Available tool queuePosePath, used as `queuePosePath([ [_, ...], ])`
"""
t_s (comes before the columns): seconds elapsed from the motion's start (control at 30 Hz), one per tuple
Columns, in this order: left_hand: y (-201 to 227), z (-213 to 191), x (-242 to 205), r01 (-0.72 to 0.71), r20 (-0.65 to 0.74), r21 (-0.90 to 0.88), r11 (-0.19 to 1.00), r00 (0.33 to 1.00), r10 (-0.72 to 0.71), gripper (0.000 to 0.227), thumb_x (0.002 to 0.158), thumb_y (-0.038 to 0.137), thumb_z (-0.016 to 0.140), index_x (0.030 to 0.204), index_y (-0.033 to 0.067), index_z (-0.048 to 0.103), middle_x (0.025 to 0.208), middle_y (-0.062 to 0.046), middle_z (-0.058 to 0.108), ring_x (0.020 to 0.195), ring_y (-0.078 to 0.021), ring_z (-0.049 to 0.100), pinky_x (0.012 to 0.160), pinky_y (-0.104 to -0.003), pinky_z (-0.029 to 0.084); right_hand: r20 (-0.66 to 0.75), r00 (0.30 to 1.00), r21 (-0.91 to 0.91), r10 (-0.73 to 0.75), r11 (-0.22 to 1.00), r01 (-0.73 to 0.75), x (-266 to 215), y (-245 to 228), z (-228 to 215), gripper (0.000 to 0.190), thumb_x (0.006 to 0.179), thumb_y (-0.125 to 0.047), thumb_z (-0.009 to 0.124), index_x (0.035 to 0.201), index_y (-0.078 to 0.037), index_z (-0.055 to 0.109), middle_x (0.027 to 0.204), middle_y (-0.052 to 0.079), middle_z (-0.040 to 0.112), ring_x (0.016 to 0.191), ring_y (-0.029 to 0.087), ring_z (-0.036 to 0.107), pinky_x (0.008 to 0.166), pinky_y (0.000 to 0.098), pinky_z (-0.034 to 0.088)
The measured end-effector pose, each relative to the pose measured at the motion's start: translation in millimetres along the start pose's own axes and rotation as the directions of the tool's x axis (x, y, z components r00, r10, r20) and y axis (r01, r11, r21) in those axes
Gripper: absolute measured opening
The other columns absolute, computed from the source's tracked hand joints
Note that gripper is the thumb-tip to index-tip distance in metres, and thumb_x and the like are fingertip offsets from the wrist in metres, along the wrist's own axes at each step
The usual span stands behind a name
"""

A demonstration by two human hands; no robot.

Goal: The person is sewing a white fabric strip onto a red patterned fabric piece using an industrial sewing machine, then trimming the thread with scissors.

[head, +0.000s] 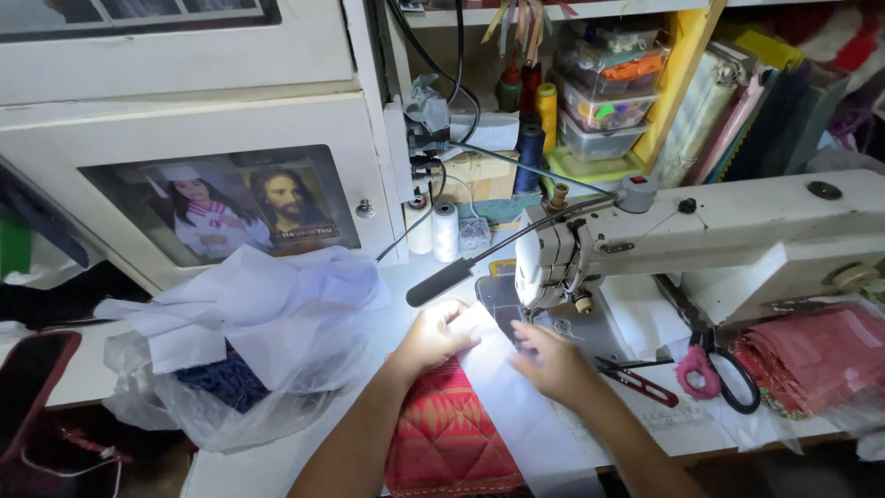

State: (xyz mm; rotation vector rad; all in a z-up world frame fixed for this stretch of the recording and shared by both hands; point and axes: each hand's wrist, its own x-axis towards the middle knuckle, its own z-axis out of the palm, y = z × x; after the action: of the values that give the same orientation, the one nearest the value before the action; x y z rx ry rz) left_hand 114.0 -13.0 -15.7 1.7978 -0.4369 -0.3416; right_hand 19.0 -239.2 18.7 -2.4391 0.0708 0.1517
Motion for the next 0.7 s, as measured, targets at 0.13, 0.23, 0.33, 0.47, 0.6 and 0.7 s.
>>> queuePosePath([
  [0.13,-30,-5,16,-0.075,-0.134,-0.159,0.984,0.99,0.053,0.03,0.076,0.01,0.088,0.104,0.0101,0.075,0.089,-0.006,0.075,0.086,-0.0118,0.064,0.073,-0.028,0.056,-0.084,0.979,0.085,-0.188,0.977,0.195,69,28,57,0.052,0.079,-0.039,0.079,0.129,-0.026,0.07,0.116,0.004,0.074,0.115,0.025,0.071,0.097,0.0414,0.058],
  [0.23,-53,-9,23,-0.014,-0.165,-0.355,0.935,0.985,-0.047,0.039,0.08,0.004,0.087,0.115,0.005,0.072,0.108,-0.008,0.074,0.102,-0.0148,0.067,0.087,-0.031,0.058,-0.007,0.988,0.429,-0.155,0.892,0.143,66,6,49,0.028,0.076,-0.02,0.074,0.104,-0.018,0.076,0.082,0.003,0.074,0.078,0.017,0.068,0.066,0.0317,0.055],
  [0.33,-51,-11,24,0.01,-0.17,-0.489,0.872,0.98,-0.107,0.036,0.084,0.002,0.085,0.117,0.0022,0.071,0.11,-0.007,0.074,0.101,-0.0155,0.068,0.087,-0.031,0.059,0.048,0.981,0.79,-0.187,0.608,0.078,53,-2,38,0.015,0.078,0.003,0.071,0.092,0.001,0.073,0.059,0.012,0.068,0.048,0.016,0.064,0.039,0.0276,0.052],
  [0.47,-35,-10,22,-0.031,-0.181,-0.432,0.901,0.982,-0.053,0.021,0.086,0.009,0.085,0.104,0.0046,0.076,0.092,-0.005,0.075,0.083,-0.0125,0.068,0.073,-0.028,0.059,0.072,0.983,0.905,-0.171,0.425,0.007,31,-22,21,0.008,0.081,0.003,0.073,0.086,0.008,0.068,0.056,0.021,0.067,0.044,0.024,0.068,0.037,0.0346,0.054],
  [0.6,9,-28,-6,0.048,-0.243,-0.3,0.953,0.962,-0.125,0.039,0.082,0.017,0.089,0.113,-0.0007,0.073,0.097,-0.01,0.071,0.086,-0.0169,0.067,0.078,-0.033,0.059,0.03,0.982,0.895,-0.185,0.442,0.056,41,-5,33,0.01,0.083,0.001,0.075,0.083,0.005,0.067,0.055,0.02,0.067,0.044,0.022,0.068,0.037,0.0333,0.054],
  [0.7,15,-41,-7,-0.019,-0.322,-0.05,0.999,0.947,0.002,0.022,0.084,0.02,0.089,0.095,0.0067,0.075,0.075,-0.007,0.067,0.068,-0.0107,0.063,0.057,-0.024,0.051,-0.196,0.957,0.701,-0.212,0.652,0.288,46,7,45,0.003,0.083,-0.005,0.075,0.084,-0.002,0.076,0.057,0.011,0.068,0.051,0.012,0.063,0.043,0.0295,0.054],
])
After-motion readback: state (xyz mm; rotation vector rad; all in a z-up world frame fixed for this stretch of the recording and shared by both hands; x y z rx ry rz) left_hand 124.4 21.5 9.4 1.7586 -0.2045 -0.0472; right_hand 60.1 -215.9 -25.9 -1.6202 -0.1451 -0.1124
